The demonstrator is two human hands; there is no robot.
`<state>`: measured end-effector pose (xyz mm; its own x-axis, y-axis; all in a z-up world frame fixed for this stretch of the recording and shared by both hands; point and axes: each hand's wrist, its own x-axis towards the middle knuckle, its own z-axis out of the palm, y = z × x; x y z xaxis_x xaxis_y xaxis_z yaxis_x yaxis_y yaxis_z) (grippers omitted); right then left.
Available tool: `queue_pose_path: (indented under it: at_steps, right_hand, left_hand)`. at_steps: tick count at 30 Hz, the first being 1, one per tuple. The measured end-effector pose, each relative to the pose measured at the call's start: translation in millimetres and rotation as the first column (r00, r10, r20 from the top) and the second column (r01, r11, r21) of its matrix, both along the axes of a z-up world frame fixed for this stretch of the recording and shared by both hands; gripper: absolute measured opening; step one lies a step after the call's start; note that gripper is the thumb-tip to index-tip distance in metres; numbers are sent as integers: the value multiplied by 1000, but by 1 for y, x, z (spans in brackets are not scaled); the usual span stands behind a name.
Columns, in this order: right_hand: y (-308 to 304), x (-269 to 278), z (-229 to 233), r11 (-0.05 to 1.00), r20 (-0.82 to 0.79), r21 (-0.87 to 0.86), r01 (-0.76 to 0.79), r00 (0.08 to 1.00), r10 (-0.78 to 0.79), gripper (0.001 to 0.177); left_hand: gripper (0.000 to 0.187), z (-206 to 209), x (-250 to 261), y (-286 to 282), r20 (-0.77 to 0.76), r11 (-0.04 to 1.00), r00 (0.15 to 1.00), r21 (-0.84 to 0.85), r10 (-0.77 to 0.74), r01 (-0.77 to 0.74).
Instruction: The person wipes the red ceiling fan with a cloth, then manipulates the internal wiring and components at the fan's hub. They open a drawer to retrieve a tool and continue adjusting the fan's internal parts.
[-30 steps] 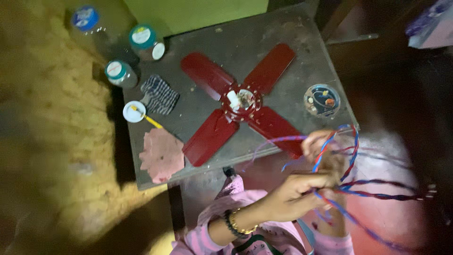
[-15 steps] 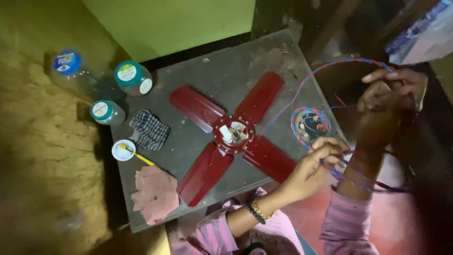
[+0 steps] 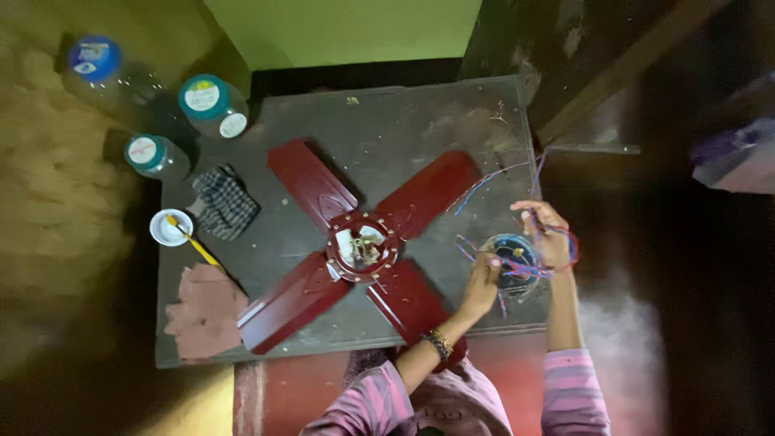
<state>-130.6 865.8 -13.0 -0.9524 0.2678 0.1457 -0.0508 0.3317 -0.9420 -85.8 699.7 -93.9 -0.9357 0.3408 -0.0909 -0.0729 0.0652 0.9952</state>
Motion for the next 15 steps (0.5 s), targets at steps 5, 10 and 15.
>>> queue_pose_path:
  at_steps: [5,10,15]
  right_hand:
    - [32,-12,-81,960,27,-281,-9,1000,17,25]
    - [47,-9,-116,871,434,-477,114,893,121,31]
    - [55,-1,-111,903,454,-424,-68,847,276,62]
  left_hand:
    - [33,-57,-16,31,72,981,979,-35,192,-190]
    - [63,-75,-33,32,351,935,867,-148,354,-322]
    - [85,-80,-38,7,526,956,799,-159,293,-246]
